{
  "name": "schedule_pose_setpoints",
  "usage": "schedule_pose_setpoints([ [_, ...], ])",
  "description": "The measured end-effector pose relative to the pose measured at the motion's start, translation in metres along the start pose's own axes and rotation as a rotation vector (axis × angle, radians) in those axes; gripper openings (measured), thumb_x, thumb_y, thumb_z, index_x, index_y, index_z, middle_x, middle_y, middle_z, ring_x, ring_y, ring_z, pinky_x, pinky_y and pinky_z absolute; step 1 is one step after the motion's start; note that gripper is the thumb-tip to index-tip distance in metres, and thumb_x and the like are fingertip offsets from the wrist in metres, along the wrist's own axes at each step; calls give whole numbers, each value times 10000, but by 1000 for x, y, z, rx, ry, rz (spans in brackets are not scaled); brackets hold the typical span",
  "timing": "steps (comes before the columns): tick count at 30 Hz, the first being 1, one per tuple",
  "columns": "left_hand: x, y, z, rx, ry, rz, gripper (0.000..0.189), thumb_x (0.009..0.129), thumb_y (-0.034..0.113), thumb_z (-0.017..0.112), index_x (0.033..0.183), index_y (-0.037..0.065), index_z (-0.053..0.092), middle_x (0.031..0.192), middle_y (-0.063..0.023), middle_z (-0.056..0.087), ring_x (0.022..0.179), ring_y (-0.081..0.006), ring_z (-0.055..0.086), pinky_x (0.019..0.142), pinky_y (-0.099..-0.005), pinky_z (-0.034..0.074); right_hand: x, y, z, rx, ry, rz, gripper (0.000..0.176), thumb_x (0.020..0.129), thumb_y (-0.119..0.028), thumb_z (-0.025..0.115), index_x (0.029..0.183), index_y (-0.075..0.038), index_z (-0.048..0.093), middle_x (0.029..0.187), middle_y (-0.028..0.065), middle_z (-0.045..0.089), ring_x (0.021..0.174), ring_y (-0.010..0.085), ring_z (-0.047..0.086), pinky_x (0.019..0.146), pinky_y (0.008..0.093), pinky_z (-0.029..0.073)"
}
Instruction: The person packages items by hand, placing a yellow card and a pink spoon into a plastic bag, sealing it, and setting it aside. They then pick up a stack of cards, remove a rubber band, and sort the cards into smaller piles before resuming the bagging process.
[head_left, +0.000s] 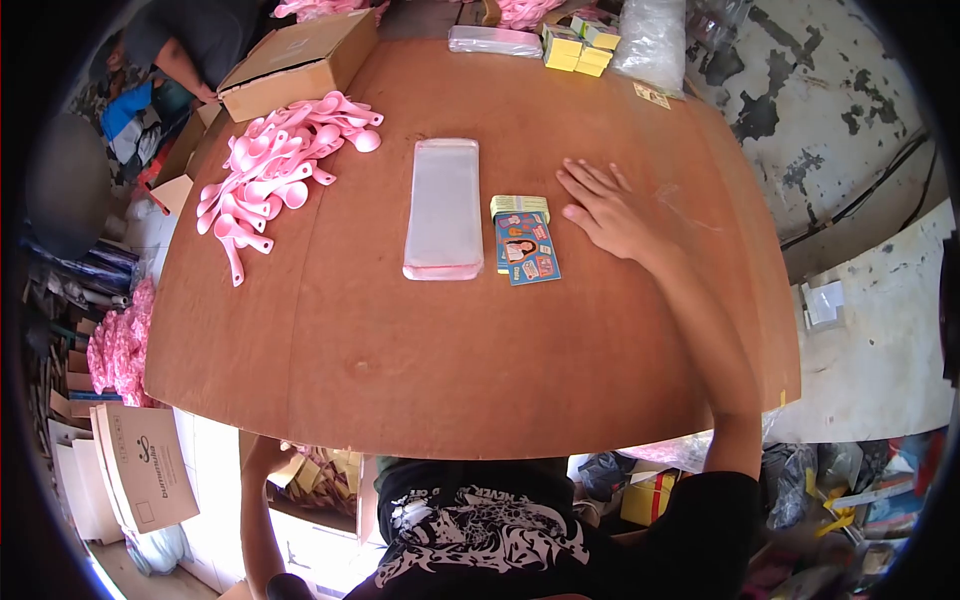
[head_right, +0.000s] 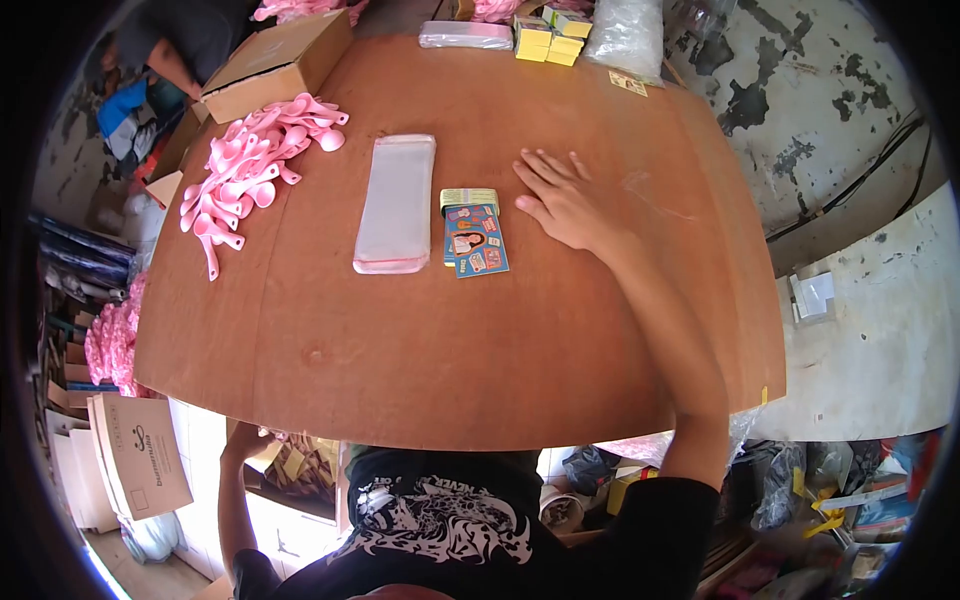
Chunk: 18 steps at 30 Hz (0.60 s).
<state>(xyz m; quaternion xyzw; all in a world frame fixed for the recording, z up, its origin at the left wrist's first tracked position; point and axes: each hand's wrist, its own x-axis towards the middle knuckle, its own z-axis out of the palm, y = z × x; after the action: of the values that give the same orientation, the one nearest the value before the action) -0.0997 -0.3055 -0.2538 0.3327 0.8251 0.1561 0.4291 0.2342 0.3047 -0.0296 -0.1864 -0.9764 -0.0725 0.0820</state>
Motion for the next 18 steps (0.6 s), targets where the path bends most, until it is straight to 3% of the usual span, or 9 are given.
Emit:
schedule_pose_setpoints([
  [3, 27, -72, 26, 369, 112, 39, 535, 809, 226, 748, 1287, 63, 572, 1479, -159, 421, 1360, -318, 408, 1110, -418, 357, 6, 19, 10, 47, -110, 63, 610, 1032, -490, 268, 1529, -137, 273, 1603, 50, 234, 1479, 212, 198, 1209, 487, 91],
  [6, 7, -38, 40, 139, 246, -160, 628, 765, 217, 765, 1328, 85, 518, 1407, -189, 484, 1316, -367, 433, 1102, -442, 360, -17, 55, 13, 32, -168, 135, 637, 1030, -520, 220, 1554, -158, 204, 1621, 41, 177, 1493, 197, 149, 1214, 471, 59],
  [8, 10, -62, 54, 173, 190, -114, 669, 779, 211, 760, 1365, 66, 473, 1443, -201, 438, 1353, -365, 396, 1112, -444, 349, -41, 85, 7, -8, -196, 180, 645, 1029, -535, 197, 1557, -165, 194, 1625, 42, 161, 1497, 195, 135, 1215, 465, 51],
  [11, -13, -27, 58, 247, 310, 7, 643, 825, 172, 725, 1382, 21, 443, 1450, -208, 424, 1358, -356, 395, 1093, -434, 367, -64, 113, -12, 61, -288, 342, 671, 1022, -568, 131, 1560, -171, 180, 1620, 43, 185, 1501, 173, 107, 1217, 457, 46],
  [13, -23, 10, 43, 141, 228, -13, 622, 839, 168, 708, 1392, 56, 447, 1443, -198, 436, 1370, -340, 384, 1112, -412, 347, -73, 113, -41, 745, -47, 600, 753, 1001, -606, 54, 1533, -114, 263, 1567, 79, 323, 1481, 202, 204, 1218, 438, 31],
  [14, -29, 31, 34, 42, 150, -34, 604, 853, 164, 691, 1403, 92, 451, 1436, -188, 448, 1383, -324, 372, 1131, -391, 328, -75, 117, -55, 743, -54, 601, 753, 1001, -606, 54, 1533, -114, 263, 1567, 79, 323, 1481, 202, 204, 1218, 438, 31],
  [16, -43, 92, 13, 102, 41, -79, 481, 884, 170, 661, 1333, 72, 520, 1345, -184, 534, 1286, -319, 474, 1075, -398, 377, -75, 128, -73, 1089, 134, 472, 705, 1028, -572, 189, 1466, -60, 396, 1455, 150, 475, 1342, 230, 460, 1175, 417, 230],
  [17, -49, 117, 5, 160, -60, -118, 372, 916, 176, 630, 1264, 52, 589, 1255, -180, 619, 1190, -313, 577, 1019, -406, 425, -72, 134, -69, 1090, 133, 474, 705, 1028, -572, 189, 1466, -60, 396, 1455, 150, 475, 1342, 230, 460, 1175, 417, 230],
  [18, -54, 131, 2, 160, -60, -118, 372, 916, 176, 630, 1264, 52, 589, 1255, -180, 619, 1190, -313, 577, 1019, -406, 425, -67, 141, -62, 1154, 222, 575, 651, 1034, -525, 278, 1413, -27, 456, 1379, 147, 543, 1244, 244, 543, 1117, 411, 321],
])
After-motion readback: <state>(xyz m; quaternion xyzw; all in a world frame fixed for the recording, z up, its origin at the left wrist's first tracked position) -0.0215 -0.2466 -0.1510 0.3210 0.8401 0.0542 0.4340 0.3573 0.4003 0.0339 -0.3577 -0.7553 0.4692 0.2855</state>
